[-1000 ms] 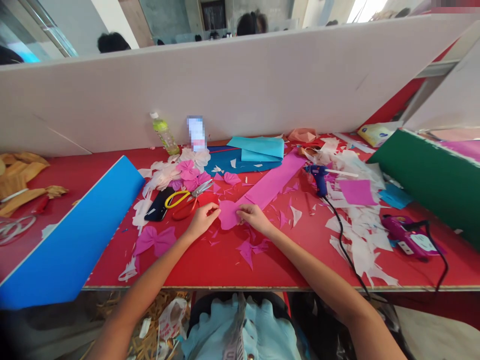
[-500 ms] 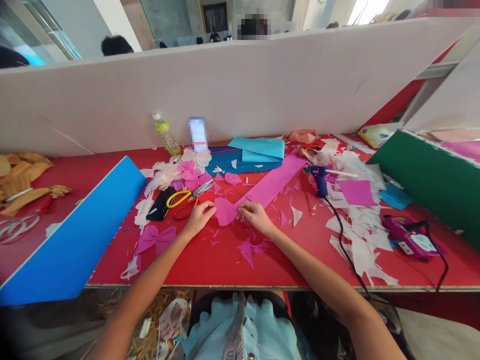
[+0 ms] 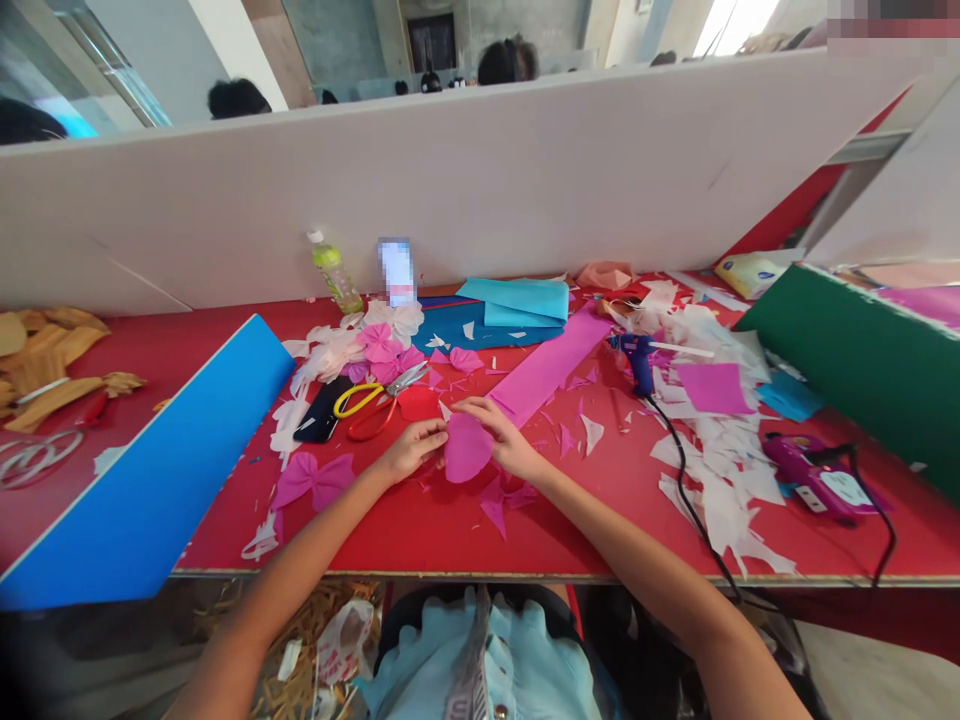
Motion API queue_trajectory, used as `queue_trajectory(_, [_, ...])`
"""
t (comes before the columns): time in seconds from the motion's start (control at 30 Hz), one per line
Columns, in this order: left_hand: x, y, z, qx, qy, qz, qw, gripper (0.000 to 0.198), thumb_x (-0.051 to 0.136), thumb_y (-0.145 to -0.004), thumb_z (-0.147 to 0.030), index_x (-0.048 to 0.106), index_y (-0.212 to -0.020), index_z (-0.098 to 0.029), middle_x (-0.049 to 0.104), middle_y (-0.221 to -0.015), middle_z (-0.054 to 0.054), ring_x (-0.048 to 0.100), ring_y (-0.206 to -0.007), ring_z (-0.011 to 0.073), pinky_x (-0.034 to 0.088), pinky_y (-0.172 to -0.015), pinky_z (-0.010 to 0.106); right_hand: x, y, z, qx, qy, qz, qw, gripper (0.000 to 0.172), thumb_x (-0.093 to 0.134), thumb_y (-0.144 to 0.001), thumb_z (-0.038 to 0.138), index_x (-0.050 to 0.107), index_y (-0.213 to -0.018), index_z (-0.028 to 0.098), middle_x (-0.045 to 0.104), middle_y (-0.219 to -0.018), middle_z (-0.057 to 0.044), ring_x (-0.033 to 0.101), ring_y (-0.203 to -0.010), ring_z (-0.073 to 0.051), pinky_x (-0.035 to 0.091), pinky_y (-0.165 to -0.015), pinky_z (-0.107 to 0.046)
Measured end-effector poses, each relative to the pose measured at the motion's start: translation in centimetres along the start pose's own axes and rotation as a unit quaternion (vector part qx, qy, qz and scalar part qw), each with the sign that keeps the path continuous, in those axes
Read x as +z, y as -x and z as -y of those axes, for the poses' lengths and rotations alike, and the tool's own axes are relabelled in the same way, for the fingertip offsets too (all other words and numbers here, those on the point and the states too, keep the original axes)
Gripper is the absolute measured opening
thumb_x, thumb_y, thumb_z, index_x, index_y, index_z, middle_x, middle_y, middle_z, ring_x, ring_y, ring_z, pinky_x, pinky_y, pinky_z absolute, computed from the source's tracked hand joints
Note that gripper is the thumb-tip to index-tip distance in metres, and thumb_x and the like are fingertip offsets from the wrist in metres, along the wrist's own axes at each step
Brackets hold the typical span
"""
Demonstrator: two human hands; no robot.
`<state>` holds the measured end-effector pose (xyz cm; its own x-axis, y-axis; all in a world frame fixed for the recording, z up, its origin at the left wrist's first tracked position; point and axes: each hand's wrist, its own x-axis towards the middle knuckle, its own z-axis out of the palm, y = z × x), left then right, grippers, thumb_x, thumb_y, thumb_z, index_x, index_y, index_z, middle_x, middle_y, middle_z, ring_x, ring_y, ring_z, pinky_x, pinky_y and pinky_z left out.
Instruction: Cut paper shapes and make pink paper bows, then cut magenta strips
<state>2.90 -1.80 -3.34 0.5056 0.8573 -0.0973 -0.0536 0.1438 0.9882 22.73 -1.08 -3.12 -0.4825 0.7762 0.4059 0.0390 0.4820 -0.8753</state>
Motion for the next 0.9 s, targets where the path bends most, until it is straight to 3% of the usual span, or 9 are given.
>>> queue_trajectory(0.1, [-0.3, 0.0, 0.2, -0.022, -0.020, 0.026, 0.999, 0.034, 0.060, -0.075, -0.049, 0.053, -0.077, -0.015, 0.053, -0.056, -0.002, 0.048, -0.046, 0.0084, 0.038, -0.049, 0.022, 0.4, 0.2, 0.3, -0.041, 0.052, -0.029, 0.997, 0.021, 0.051, -0.085, 0.038, 0.062, -0.098, 0.025, 0.046, -0.114, -0.009, 0.043, -0.114, -0.023, 0.035, -0.099, -0.041])
queue_trajectory(0.2, [-0.5, 0.2, -0.1, -0.024, -0.101, 0.051, 0.993, 0.036, 0.057, -0.077, -0.050, 0.056, -0.082, -0.014, 0.055, -0.059, -0.001, 0.047, -0.046, 0.0081, 0.037, -0.049, 0.022, 0.2, 0.3, 0.6, -0.049, 0.062, -0.057, 0.995, 0.016, 0.054, -0.083, 0.036, 0.061, -0.081, 0.022, 0.044, -0.108, -0.008, 0.043, -0.111, -0.023, 0.033, -0.100, -0.042])
queue_trajectory(0.33, [-0.7, 0.9, -0.8, 0.031, -0.268, 0.016, 0.963, 0.028, 0.052, -0.081, -0.040, 0.060, -0.090, -0.014, 0.063, -0.078, 0.002, 0.056, -0.064, 0.0119, 0.042, -0.062, 0.024, -1.4, 0.0, 0.4, 0.003, -0.033, -0.023, 0.999, 0.019, 0.058, -0.079, 0.038, 0.058, -0.076, 0.019, 0.051, -0.104, -0.007, 0.048, -0.103, -0.022, 0.036, -0.094, -0.039])
queue_trajectory(0.4, [-1.1, 1.3, -1.1, 0.079, -0.384, -0.021, 0.920, 0.021, 0.047, -0.085, -0.032, 0.061, -0.089, -0.016, 0.065, -0.084, 0.003, 0.058, -0.073, 0.0136, 0.043, -0.069, 0.025, -2.3, 0.0, -0.1, 0.084, -0.129, 0.032, 0.988, 0.021, 0.062, -0.077, 0.038, 0.056, -0.074, 0.017, 0.056, -0.087, -0.003, 0.054, -0.085, -0.017, 0.042, -0.078, -0.032])
queue_trajectory(0.5, [-1.8, 1.5, -1.2, 0.138, -0.536, -0.047, 0.832, 0.018, 0.044, -0.086, -0.026, 0.060, -0.087, -0.018, 0.065, -0.086, 0.004, 0.058, -0.079, 0.0152, 0.042, -0.074, 0.027, -3.0, 0.1, -0.6, 0.192, -0.259, 0.124, 0.938, 0.026, 0.069, -0.071, 0.037, 0.055, -0.070, 0.015, 0.054, -0.068, 0.002, 0.051, -0.062, -0.011, 0.039, -0.059, -0.023])
queue_trajectory(0.6, [-2.1, 1.4, -0.9, 0.172, -0.620, -0.041, 0.765, 0.018, 0.042, -0.087, -0.024, 0.058, -0.085, -0.017, 0.062, -0.086, 0.006, 0.056, -0.084, 0.0175, 0.043, -0.077, 0.030, -2.6, 0.4, -0.8, 0.239, -0.329, 0.216, 0.888, 0.028, 0.073, -0.066, 0.035, 0.056, -0.070, 0.013, 0.055, -0.067, 0.002, 0.050, -0.059, -0.009, 0.038, -0.056, -0.021])
queue_trajectory(0.67, [-1.9, 1.2, -0.7, 0.192, -0.642, -0.031, 0.742, 0.016, 0.043, -0.087, -0.026, 0.056, -0.087, -0.017, 0.060, -0.090, 0.007, 0.053, -0.089, 0.0188, 0.042, -0.081, 0.032, -2.0, 0.5, -0.9, 0.253, -0.348, 0.239, 0.870, 0.027, 0.075, -0.066, 0.032, 0.058, -0.072, 0.012, 0.057, -0.070, 0.001, 0.052, -0.062, -0.009, 0.039, -0.059, -0.021])
queue_trajectory(0.77, [-1.3, 1.0, -0.2, 0.200, -0.656, -0.004, 0.728, 0.015, 0.044, -0.087, -0.026, 0.054, -0.091, -0.017, 0.058, -0.096, 0.007, 0.051, -0.093, 0.0199, 0.042, -0.084, 0.034, -1.2, 0.4, -1.7, 0.275, -0.368, 0.201, 0.865, 0.024, 0.074, -0.067, 0.029, 0.058, -0.073, 0.012, 0.057, -0.070, 0.001, 0.053, -0.064, -0.009, 0.039, -0.060, -0.020])
queue_trajectory(0.9, [-1.0, 0.7, 0.6, 0.175, -0.694, 0.005, 0.698, 0.015, 0.045, -0.085, -0.021, 0.054, -0.095, -0.015, 0.057, -0.097, 0.009, 0.050, -0.092, 0.0216, 0.043, -0.082, 0.035, -1.4, -0.2, -3.1, 0.282, -0.386, 0.077, 0.875, 0.022, 0.074, -0.067, 0.025, 0.057, -0.072, 0.013, 0.056, -0.068, 0.003, 0.053, -0.062, -0.008, 0.039, -0.060, -0.019])
